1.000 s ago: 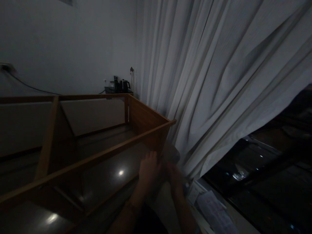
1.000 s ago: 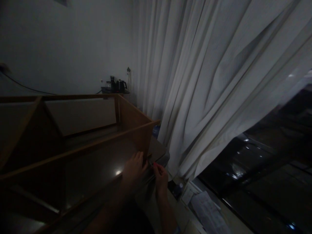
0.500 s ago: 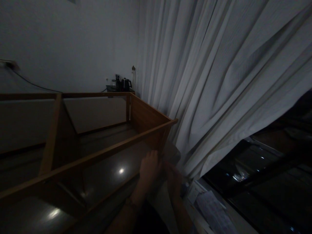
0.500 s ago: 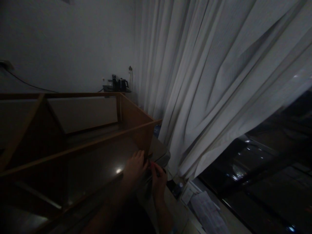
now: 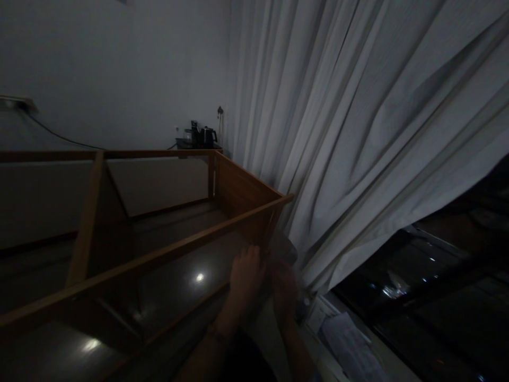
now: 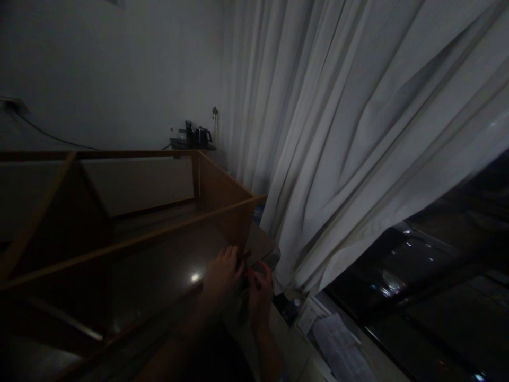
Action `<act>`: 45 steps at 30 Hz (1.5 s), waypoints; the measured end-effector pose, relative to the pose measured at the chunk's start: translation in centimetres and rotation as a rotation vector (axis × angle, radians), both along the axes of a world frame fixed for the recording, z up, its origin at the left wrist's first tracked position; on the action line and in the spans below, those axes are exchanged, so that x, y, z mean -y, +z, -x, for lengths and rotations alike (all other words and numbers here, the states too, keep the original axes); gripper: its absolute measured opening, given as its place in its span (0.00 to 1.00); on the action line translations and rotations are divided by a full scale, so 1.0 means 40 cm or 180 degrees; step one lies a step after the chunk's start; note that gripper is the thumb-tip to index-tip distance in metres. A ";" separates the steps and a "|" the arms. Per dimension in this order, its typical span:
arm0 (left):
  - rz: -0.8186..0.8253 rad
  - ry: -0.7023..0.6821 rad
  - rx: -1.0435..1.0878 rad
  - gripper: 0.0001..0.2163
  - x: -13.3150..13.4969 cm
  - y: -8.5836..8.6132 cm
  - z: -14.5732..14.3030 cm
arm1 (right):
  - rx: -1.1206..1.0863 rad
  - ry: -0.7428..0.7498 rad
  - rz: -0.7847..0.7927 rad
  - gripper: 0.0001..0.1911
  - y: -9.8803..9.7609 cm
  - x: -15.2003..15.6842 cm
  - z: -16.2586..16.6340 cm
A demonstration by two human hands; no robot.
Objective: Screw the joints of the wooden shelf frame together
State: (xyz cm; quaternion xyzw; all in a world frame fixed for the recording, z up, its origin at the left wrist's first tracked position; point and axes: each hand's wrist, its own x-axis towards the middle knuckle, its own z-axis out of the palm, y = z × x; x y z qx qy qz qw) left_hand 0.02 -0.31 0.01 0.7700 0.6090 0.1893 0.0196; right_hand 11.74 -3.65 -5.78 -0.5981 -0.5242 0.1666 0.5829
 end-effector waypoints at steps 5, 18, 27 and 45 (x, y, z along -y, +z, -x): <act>-0.0056 0.0008 0.0023 0.12 0.000 -0.002 0.000 | 0.0153 0.0105 0.0130 0.22 -0.008 -0.004 -0.019; -0.0040 0.0028 0.0061 0.11 -0.001 -0.004 -0.001 | 0.1326 -0.0037 -0.0114 0.19 -0.020 -0.010 -0.068; -0.0024 0.0014 0.0086 0.10 -0.002 0.001 -0.002 | 0.0273 -0.0138 0.0142 0.22 -0.012 0.005 -0.030; -0.0120 0.0015 0.0018 0.11 0.000 -0.002 -0.002 | -0.0234 -0.0372 0.0004 0.19 -0.010 -0.025 -0.019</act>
